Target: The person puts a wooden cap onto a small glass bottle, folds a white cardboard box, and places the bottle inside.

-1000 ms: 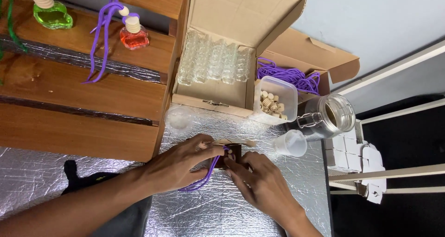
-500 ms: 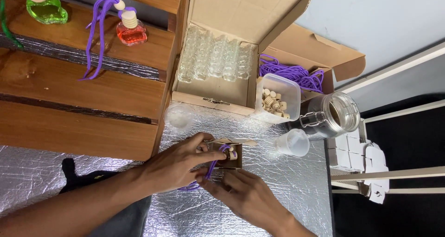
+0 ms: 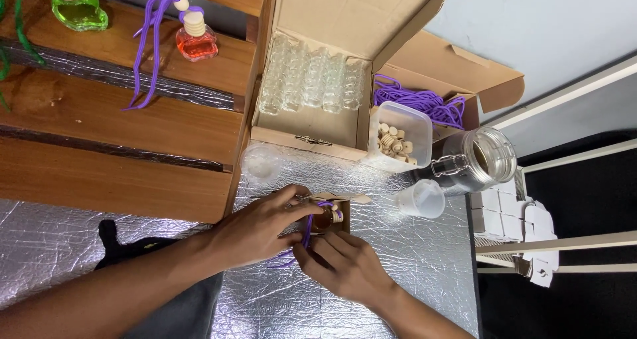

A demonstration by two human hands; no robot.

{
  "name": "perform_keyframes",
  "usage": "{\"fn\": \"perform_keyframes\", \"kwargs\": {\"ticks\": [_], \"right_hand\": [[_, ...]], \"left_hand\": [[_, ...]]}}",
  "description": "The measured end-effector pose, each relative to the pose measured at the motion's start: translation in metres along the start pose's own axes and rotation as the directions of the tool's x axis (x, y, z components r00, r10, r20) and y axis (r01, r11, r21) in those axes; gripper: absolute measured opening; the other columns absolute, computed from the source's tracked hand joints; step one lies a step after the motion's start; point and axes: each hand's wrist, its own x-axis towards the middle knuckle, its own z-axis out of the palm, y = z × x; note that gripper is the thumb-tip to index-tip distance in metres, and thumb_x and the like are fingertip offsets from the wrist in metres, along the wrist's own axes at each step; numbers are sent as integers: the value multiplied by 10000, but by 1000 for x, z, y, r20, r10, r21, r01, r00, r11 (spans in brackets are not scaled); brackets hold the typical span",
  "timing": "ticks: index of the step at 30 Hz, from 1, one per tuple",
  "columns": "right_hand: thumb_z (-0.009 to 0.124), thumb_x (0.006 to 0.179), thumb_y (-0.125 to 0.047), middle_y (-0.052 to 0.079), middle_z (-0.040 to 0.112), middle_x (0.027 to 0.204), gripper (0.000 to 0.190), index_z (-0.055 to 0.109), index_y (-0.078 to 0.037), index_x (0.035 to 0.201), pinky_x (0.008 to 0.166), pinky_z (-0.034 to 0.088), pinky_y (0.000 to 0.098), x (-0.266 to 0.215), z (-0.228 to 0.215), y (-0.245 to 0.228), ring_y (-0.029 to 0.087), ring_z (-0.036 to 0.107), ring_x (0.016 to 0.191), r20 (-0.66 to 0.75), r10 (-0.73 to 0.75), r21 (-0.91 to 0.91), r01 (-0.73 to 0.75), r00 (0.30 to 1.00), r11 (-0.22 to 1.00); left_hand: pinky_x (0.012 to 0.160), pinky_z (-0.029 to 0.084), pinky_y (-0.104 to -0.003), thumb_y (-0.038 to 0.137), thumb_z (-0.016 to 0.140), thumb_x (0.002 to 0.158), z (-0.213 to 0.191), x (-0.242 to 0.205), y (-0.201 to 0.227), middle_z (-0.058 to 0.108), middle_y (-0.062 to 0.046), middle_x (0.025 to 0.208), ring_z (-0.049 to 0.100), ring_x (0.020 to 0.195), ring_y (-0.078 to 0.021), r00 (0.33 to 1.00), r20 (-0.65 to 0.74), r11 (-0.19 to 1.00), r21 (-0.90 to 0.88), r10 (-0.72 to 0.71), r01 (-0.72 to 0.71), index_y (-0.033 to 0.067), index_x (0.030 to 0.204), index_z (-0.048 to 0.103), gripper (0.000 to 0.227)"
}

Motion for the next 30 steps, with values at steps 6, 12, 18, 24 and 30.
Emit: {"fn": "perform_keyframes", "kwargs": {"ticks": [6, 12, 18, 24, 30], "right_hand": [[508, 1023, -147, 82, 657, 785, 67, 511, -124, 960, 405, 567, 240, -28, 13, 5, 143, 600, 528, -70, 174, 59, -170, 982, 984], [607, 848, -63, 52, 696, 721, 127, 581, -117, 960, 340, 428, 178, -44, -3, 28, 65, 550, 470, -105, 264, 198, -240, 959, 950], [666, 925, -119, 67, 748, 890, 88, 654, -87, 1006, 509, 644, 240, -39, -37, 45, 158, 734, 680, 119, 356, 234, -374, 927, 897], [659, 959, -96, 60, 749, 989, 200, 706, -70, 1152, 769, 618, 315, -21, -53, 48, 177, 716, 853, 197, 406, 301, -449, 893, 842], [697, 935, -70, 64, 725, 1082, 228, 691, -85, 1162, 873, 544, 368, -22, -44, 46, 271, 677, 1132, 202, 357, 345, -407, 912, 846]], "left_hand": [[920, 587, -464, 167, 769, 874, -3, 2, 5, 532, -107, 1270, 675, 1025, -290, 1000, 7, 1000, -19, -9, 9, 122, 1356, 592, 515], [796, 680, -369, 230, 776, 890, 8, 0, -5, 530, -109, 1249, 682, 942, -224, 1000, -15, 1000, 8, -14, 14, 116, 1310, 586, 475], [720, 633, -418, 306, 717, 937, 4, 2, -2, 508, -86, 1280, 656, 956, -243, 994, 49, 995, 25, -94, 93, 165, 1395, 543, 510], [559, 571, -321, 296, 716, 945, 2, 1, 0, 501, -61, 1186, 575, 703, -160, 994, 54, 996, 11, -94, 94, 250, 1446, 517, 540], [544, 620, -268, 230, 739, 931, 3, -2, -1, 503, -77, 1209, 617, 660, -132, 1000, -16, 1000, 0, 18, -18, 205, 1320, 612, 410]]}}
